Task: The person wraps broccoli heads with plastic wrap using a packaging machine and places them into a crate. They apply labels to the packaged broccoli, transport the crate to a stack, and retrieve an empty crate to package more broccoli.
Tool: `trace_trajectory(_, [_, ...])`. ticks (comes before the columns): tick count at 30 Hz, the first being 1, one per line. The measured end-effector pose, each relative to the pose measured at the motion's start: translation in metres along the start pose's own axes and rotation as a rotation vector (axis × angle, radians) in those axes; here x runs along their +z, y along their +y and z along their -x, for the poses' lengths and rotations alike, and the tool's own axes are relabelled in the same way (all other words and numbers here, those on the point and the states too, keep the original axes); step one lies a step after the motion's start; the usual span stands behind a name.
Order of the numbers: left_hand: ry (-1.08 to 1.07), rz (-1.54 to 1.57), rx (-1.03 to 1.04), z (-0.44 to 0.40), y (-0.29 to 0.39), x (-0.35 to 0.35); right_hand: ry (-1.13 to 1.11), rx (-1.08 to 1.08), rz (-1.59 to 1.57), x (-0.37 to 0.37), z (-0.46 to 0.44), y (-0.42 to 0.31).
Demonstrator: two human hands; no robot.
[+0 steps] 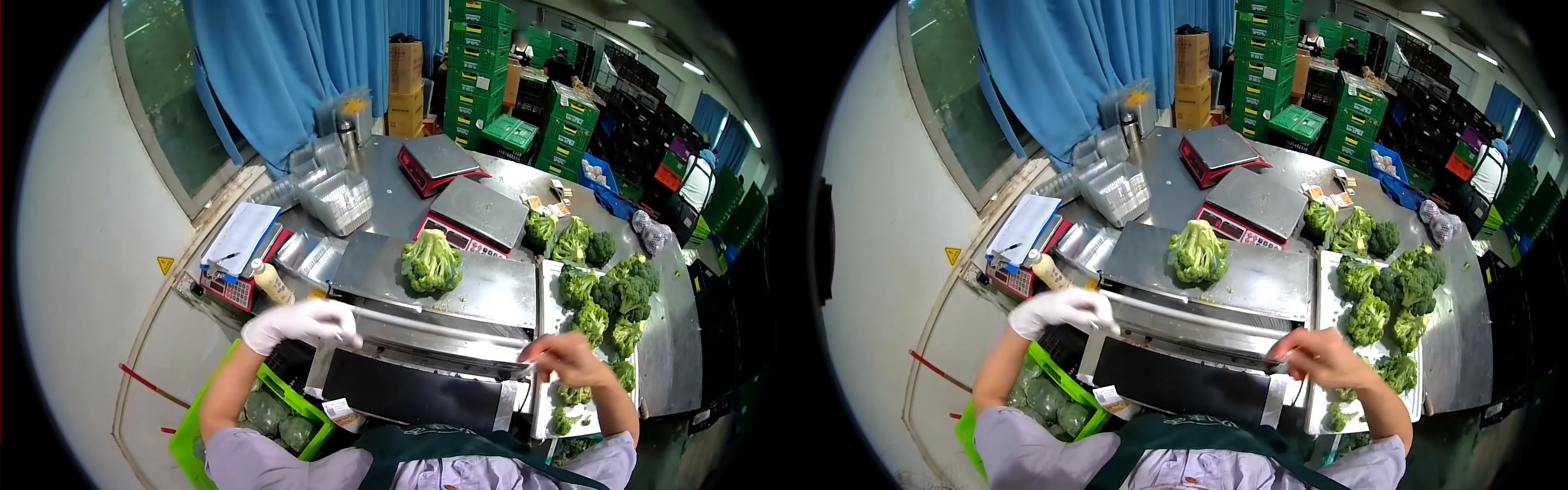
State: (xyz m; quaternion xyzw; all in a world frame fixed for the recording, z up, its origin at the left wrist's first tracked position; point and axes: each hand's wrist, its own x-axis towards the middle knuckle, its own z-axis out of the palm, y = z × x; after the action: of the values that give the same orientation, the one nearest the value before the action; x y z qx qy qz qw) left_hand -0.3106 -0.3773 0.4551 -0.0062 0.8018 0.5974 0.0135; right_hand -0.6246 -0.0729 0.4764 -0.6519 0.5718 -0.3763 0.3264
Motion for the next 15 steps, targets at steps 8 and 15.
trace_trajectory(8, [0.836, -0.18, 0.308, -0.148, -0.046, -0.083, 0.539, -0.131, 0.229, -0.052, -0.183, 0.099])
trace_trajectory(15, [0.422, -0.45, -0.091, -0.16, -0.126, -0.033, 0.151, 0.108, 0.407, 0.033, -0.188, 0.172])
